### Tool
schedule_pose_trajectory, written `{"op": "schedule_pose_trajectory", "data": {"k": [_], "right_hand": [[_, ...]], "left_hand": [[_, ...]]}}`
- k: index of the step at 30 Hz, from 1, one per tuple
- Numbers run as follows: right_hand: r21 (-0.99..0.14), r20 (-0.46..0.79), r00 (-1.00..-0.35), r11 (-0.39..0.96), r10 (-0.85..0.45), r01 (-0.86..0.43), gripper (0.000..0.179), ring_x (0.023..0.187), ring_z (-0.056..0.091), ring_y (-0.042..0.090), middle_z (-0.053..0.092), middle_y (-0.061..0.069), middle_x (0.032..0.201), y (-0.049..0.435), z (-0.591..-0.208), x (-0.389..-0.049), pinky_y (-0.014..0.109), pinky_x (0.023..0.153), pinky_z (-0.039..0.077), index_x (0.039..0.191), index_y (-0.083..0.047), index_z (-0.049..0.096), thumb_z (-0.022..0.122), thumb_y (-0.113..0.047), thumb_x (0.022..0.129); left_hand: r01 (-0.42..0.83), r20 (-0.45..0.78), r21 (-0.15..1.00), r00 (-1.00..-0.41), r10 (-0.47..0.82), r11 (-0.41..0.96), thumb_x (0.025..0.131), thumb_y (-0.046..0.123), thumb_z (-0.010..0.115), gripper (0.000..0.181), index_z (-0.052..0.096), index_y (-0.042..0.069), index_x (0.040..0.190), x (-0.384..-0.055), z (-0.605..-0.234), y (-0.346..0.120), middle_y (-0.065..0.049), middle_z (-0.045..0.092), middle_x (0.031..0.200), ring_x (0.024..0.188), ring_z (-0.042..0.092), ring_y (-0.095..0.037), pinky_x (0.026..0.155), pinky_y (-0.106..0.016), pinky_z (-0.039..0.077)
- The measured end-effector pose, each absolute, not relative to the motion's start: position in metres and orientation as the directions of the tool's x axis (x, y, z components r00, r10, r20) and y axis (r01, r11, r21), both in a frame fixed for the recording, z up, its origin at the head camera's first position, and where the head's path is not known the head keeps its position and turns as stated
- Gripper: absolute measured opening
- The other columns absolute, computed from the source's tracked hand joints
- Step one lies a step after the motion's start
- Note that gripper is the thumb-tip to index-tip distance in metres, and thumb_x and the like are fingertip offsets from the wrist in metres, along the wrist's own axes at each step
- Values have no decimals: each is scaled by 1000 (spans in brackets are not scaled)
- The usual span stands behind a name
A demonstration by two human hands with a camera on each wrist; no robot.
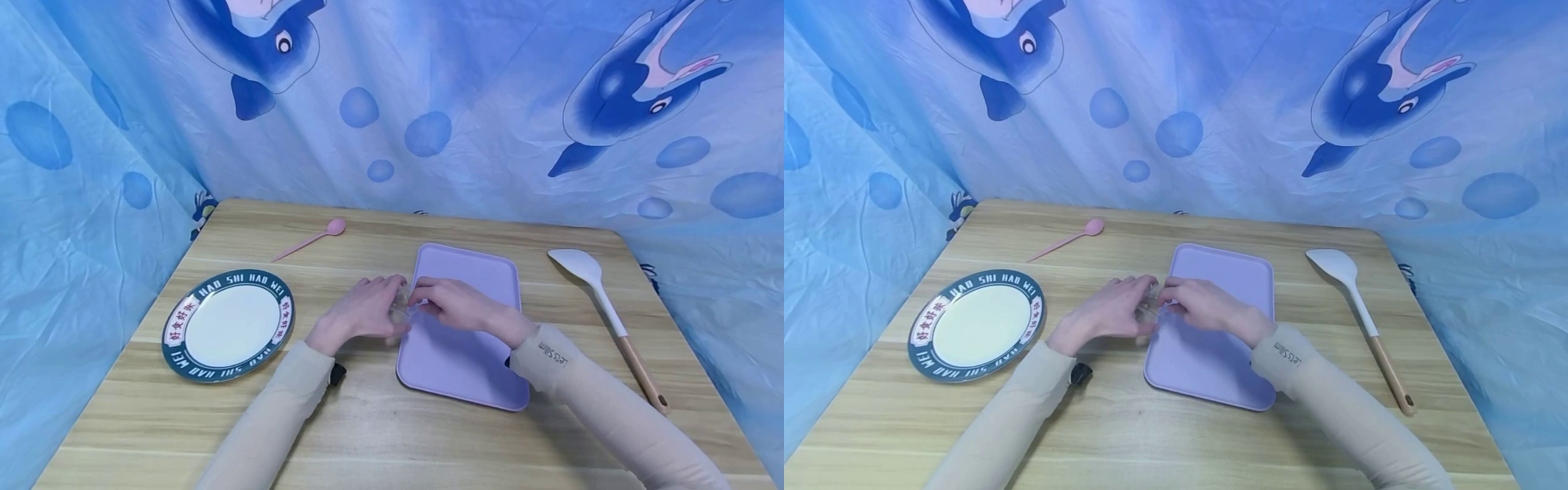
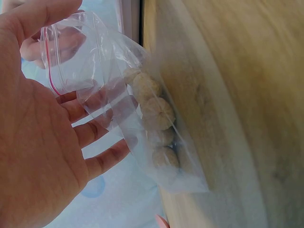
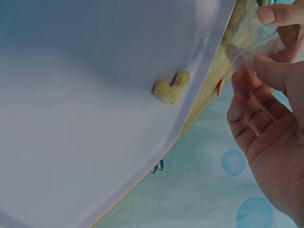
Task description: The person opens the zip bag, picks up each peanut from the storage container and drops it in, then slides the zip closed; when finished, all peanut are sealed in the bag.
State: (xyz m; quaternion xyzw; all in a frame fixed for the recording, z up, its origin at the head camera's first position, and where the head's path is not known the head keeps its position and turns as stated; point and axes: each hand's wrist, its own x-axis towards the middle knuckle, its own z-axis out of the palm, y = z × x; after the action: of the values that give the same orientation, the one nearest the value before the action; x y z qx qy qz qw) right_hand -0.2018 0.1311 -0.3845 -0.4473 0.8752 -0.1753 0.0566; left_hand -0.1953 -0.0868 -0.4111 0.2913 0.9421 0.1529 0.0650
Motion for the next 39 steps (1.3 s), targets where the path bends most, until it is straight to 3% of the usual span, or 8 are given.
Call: {"op": "schedule_pose_trajectory", "data": {"k": [7,13,23,39], "right_hand": [[-368,59,-603,544,-796,-754,23,94,63,13,63,-4,108,135,-384,-201,32,84,51,109,-11,73,66,2,92],[-398,104,-619,538,-778,-743,19,82,60,11,65,3,105,144,-378,-205,30,75,51,110,-6,72,68,-1,92],[-411,90,-700,614,-709,-674,23,74,57,10,66,6,97,165,-376,-215,30,67,49,111,-2,70,75,-9,89],[-403,-3,-801,734,-599,-547,23,67,59,9,66,-1,77,173,-407,-216,32,67,52,102,-1,72,78,-18,87]], "left_hand": [[526,-41,331,-822,568,784,79,55,73,83,43,12,144,-195,-410,-87,-4,62,128,116,56,-21,101,-45,40],[528,-43,329,-820,571,783,78,55,73,84,43,13,144,-195,-410,-87,-2,63,123,113,57,-20,101,-44,40],[527,-41,321,-822,567,787,79,54,72,80,46,12,142,-195,-410,-87,-1,64,118,108,58,-18,98,-41,42],[523,-45,327,-824,565,787,79,53,73,80,45,12,142,-195,-410,-87,0,64,119,109,58,-17,98,-40,42]]}}
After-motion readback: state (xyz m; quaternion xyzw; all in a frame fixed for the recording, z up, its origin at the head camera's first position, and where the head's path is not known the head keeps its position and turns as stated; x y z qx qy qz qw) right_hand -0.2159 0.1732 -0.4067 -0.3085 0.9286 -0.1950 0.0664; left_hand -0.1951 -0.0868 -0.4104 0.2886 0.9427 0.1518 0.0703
